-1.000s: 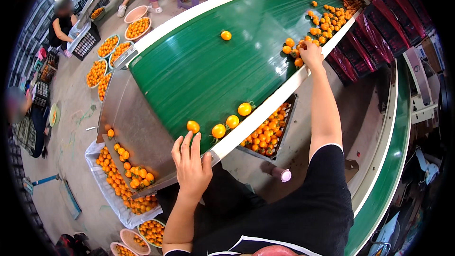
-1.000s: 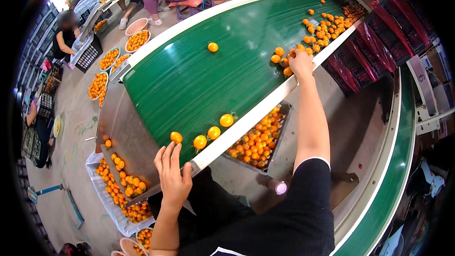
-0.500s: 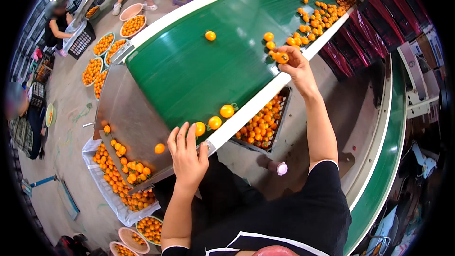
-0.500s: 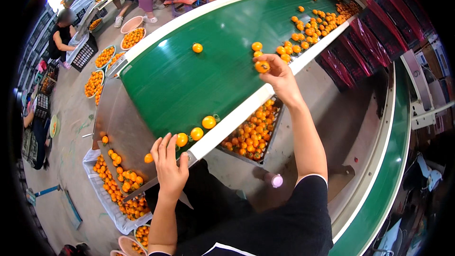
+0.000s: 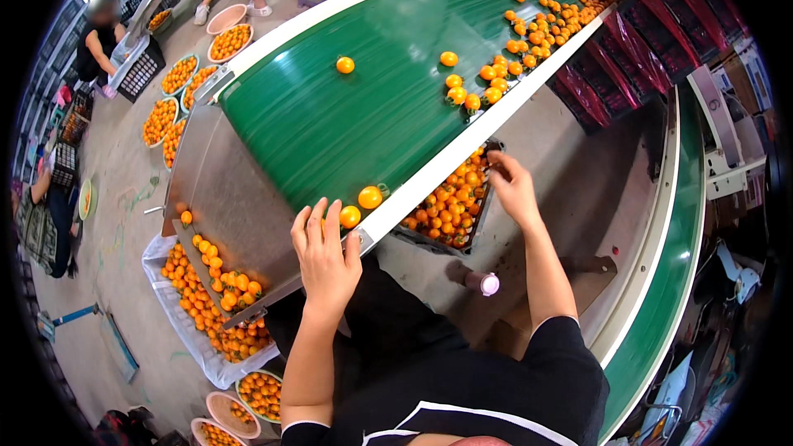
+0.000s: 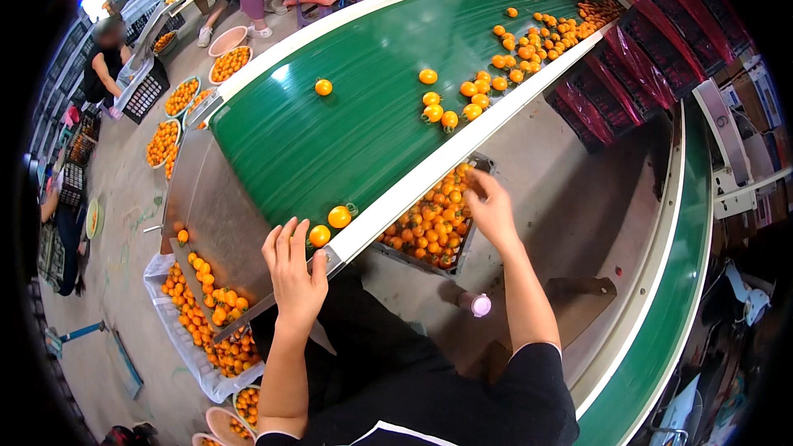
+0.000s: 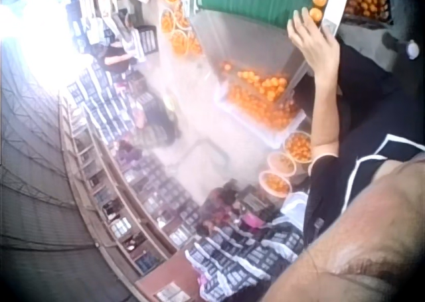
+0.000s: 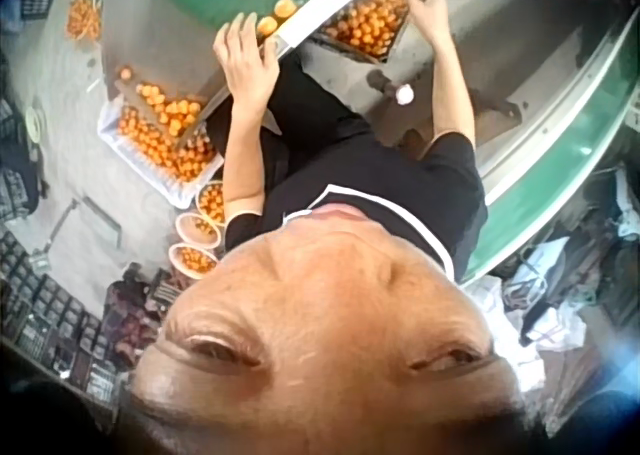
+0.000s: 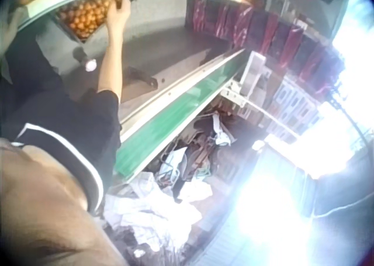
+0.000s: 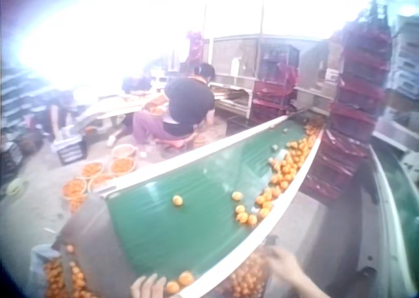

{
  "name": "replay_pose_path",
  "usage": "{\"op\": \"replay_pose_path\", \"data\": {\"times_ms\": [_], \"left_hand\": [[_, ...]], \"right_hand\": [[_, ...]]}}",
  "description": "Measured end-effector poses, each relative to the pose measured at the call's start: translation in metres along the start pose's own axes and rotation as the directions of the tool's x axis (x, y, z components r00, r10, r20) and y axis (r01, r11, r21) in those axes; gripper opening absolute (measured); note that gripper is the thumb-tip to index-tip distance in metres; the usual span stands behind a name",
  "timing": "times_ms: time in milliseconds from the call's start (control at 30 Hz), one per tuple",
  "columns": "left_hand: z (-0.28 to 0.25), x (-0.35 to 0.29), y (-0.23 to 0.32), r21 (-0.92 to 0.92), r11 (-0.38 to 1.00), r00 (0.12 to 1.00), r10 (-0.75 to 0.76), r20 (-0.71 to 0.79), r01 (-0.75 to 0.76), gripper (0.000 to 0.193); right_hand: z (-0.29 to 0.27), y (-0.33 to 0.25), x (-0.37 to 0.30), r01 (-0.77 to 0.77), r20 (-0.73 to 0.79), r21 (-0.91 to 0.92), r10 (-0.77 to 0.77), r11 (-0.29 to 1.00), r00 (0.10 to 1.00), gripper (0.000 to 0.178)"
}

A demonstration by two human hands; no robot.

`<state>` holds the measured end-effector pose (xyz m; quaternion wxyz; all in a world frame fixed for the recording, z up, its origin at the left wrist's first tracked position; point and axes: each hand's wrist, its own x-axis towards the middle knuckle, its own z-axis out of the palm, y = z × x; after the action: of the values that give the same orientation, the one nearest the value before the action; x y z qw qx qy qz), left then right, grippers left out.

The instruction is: The person sorts yellow tomatoes on a green conveyor belt by hand, moving them from the belt into crates and buckets.

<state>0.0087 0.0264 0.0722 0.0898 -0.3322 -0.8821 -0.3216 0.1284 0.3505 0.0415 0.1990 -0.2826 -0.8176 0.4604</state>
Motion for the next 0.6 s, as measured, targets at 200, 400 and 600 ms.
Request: {"op": "replay_pose_path", "data": {"times_ms": [200, 400, 600], "left_hand": [[-0.002, -0.001, -0.003, 0.005, 1.0, 1.0, -0.021, -0.003, 0.021, 0.046], [0.001, 0.003, 0.003, 0.001, 1.0, 1.0, -0.003, 0.011, 0.003, 0.046], [-0.003, 0.002, 0.0, -0.022, 0.999, 1.0, -0.026, 0.017, 0.027, 0.044]], "right_hand": [[0.007, -0.059, 0.084, 0.361, 0.009, -0.359, -0.383, 0.861, 0.924, 0.039], [0.008, -0.001, 0.182, 0.109, -0.12, -0.774, -0.314, 0.623, 0.942, 0.061], [0.067, -0.04, 0.112, 0.433, 0.254, -0.766, -0.395, 0.475, 0.883, 0.06]]}}
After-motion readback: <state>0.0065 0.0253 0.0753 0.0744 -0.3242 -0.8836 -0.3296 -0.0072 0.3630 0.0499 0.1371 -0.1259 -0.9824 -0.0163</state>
